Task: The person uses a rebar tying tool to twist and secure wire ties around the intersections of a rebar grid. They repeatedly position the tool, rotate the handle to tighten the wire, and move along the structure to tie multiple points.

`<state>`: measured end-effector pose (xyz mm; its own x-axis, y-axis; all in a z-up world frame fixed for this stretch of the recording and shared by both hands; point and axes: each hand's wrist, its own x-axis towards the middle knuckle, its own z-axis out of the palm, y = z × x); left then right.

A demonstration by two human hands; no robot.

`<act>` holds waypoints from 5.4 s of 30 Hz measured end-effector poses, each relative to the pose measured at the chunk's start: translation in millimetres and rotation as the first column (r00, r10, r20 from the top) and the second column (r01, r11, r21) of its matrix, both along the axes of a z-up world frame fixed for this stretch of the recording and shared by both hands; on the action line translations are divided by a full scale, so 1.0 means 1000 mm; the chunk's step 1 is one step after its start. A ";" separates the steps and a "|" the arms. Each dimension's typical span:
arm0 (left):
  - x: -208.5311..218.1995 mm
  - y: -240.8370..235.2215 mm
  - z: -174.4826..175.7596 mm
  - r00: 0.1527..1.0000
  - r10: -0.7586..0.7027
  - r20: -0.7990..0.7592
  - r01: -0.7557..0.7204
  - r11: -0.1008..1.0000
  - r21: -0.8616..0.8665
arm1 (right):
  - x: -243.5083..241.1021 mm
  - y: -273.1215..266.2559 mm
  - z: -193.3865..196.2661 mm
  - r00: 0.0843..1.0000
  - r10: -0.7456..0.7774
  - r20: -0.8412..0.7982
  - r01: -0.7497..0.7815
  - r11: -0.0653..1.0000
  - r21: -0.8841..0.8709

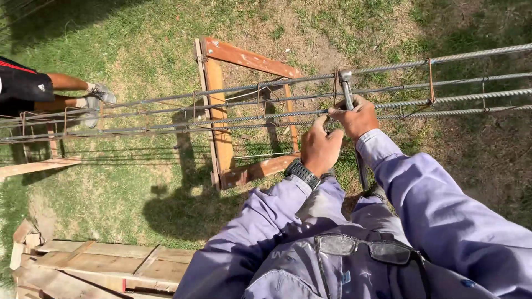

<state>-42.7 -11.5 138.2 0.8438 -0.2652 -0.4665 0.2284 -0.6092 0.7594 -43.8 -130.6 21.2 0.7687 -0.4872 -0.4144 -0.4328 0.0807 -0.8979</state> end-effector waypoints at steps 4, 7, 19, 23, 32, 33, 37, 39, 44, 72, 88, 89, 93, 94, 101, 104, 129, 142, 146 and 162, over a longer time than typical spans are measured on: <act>0.032 -0.002 -0.033 0.990 -0.132 0.057 0.121 0.977 0.174 | 0.001 0.000 -0.011 0.999 -0.005 0.053 0.003 0.999 0.053; 0.051 -0.014 -0.010 0.964 -0.261 0.045 0.253 0.959 0.131 | 0.005 0.001 -0.036 1.000 0.003 -0.027 -0.004 0.999 -0.044; 0.117 -0.040 -0.100 0.358 -0.854 -0.377 0.799 0.071 0.597 | 0.005 0.006 -0.028 1.000 0.012 -0.006 -0.012 0.999 -0.031; 0.108 -0.041 -0.091 0.503 -0.806 -0.313 0.709 0.177 0.683 | 0.002 0.006 -0.010 0.998 0.027 -0.057 -0.029 0.999 -0.034; 0.076 -0.002 -0.044 0.868 -0.011 -0.497 -0.025 0.997 -0.066 | 0.001 0.000 -0.009 0.997 0.015 -0.072 -0.021 0.996 -0.082; 0.074 0.004 -0.051 0.775 0.023 -0.631 -0.170 0.970 -0.174 | 0.000 -0.001 -0.009 0.997 0.024 -0.079 -0.029 0.997 -0.065; 0.059 0.013 -0.040 0.604 0.037 -0.796 -0.428 0.858 -0.284 | -0.001 0.000 0.011 0.994 -0.013 -0.113 0.016 1.000 0.027; 0.055 0.016 -0.045 0.449 -0.081 -0.890 -0.571 0.740 -0.355 | -0.001 -0.002 0.014 0.995 -0.004 -0.104 0.003 1.000 -0.001; 0.043 0.030 -0.072 0.293 -0.237 -0.926 -0.745 0.551 -0.376 | 0.001 0.001 0.012 0.988 -0.080 -0.133 0.084 0.996 0.025; 0.057 0.029 -0.093 0.430 -0.293 -0.854 -0.527 0.686 -0.501 | -0.121 0.071 0.168 0.816 0.023 -0.578 0.300 0.837 0.457; 0.056 0.028 -0.079 0.427 -0.274 -0.862 -0.536 0.690 -0.485 | -0.119 0.056 0.149 0.831 0.057 -0.553 0.266 0.832 0.486; 0.057 0.030 -0.076 0.424 -0.268 -0.865 -0.538 0.694 -0.478 | -0.129 0.055 0.136 0.856 0.043 -0.515 0.257 0.829 0.497; 0.055 0.034 -0.077 0.449 -0.256 -0.856 -0.536 0.690 -0.487 | -0.141 0.063 0.122 0.927 0.017 -0.376 0.275 0.650 0.708; 0.050 0.036 -0.075 0.448 -0.258 -0.856 -0.534 0.692 -0.487 | -0.146 0.069 0.111 0.927 0.014 -0.376 0.278 0.649 0.708; 0.013 0.044 -0.056 0.849 -0.125 -0.513 -0.078 0.931 -0.356 | -0.162 0.066 0.037 0.849 0.054 -0.526 -0.131 0.985 -0.111; 0.000 0.032 -0.057 0.847 -0.117 -0.518 -0.056 0.951 -0.305 | -0.158 0.061 -0.023 0.773 -0.035 -0.633 -0.300 0.859 -0.414; -0.024 0.007 -0.031 0.776 0.050 -0.628 -0.249 0.940 -0.234 | -0.190 0.132 0.044 0.809 -0.106 -0.578 0.069 0.994 -0.086; -0.009 0.035 -0.094 0.122 -0.736 -0.666 -0.732 0.386 -0.562 | -0.189 0.140 0.043 0.988 -0.124 -0.089 0.129 0.368 0.921; -0.006 0.037 -0.053 0.601 -0.319 -0.733 -0.334 0.732 -0.593 | -0.174 0.143 0.053 0.907 -0.094 -0.410 0.393 0.537 0.746; -0.016 0.028 -0.092 -0.017 -0.987 -0.160 -0.965 0.058 -0.257 | -0.231 0.141 0.039 0.968 -0.247 -0.037 0.130 0.373 0.919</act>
